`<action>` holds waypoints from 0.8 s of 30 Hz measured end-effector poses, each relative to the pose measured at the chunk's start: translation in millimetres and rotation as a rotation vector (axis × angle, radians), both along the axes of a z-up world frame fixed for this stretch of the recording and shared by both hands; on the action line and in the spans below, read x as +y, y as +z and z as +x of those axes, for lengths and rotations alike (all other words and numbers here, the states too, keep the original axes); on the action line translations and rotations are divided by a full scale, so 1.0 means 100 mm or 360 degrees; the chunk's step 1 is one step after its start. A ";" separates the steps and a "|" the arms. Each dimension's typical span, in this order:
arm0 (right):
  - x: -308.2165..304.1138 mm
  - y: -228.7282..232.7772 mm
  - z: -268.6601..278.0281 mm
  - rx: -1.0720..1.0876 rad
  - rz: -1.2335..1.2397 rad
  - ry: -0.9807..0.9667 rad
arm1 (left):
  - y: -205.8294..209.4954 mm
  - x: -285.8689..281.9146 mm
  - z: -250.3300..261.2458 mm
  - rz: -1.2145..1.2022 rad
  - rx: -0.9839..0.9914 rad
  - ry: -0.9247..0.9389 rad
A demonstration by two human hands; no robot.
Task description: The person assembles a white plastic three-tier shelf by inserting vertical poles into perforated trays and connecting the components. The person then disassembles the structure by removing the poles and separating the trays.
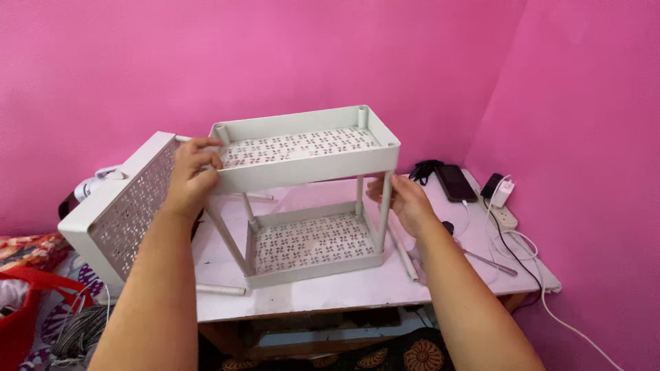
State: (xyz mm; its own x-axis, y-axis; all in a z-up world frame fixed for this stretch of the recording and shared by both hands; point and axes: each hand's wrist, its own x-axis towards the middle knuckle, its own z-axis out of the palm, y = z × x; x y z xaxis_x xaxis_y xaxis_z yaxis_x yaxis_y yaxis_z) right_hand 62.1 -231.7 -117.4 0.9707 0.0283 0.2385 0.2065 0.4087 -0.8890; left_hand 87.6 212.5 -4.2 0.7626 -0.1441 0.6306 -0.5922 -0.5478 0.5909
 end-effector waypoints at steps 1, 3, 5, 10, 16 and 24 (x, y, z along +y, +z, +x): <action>0.00 0.01 -0.03 0.0048 0.0020 0.0035 | 0.05 0.01 -0.06 0.0280 -0.0106 0.0293; 0.05 0.01 -0.08 0.0085 -0.0086 0.0117 | 0.14 -0.12 -0.20 0.0397 -0.0249 0.0577; 0.14 0.03 -0.15 0.0087 -0.0126 0.0223 | 0.22 -0.36 -0.35 0.0486 -0.0360 0.0607; 0.47 0.15 -0.41 -0.0082 -0.0136 0.0869 | 0.26 -1.24 -0.69 0.0312 -0.0420 -0.0366; 0.73 0.09 -0.43 -0.0072 0.0201 0.1574 | 0.39 -1.81 -1.03 0.0390 -0.0582 -0.0584; 1.18 0.01 -0.61 0.0089 0.0102 0.0795 | 0.27 -1.86 -0.97 0.0192 -0.0742 -0.0245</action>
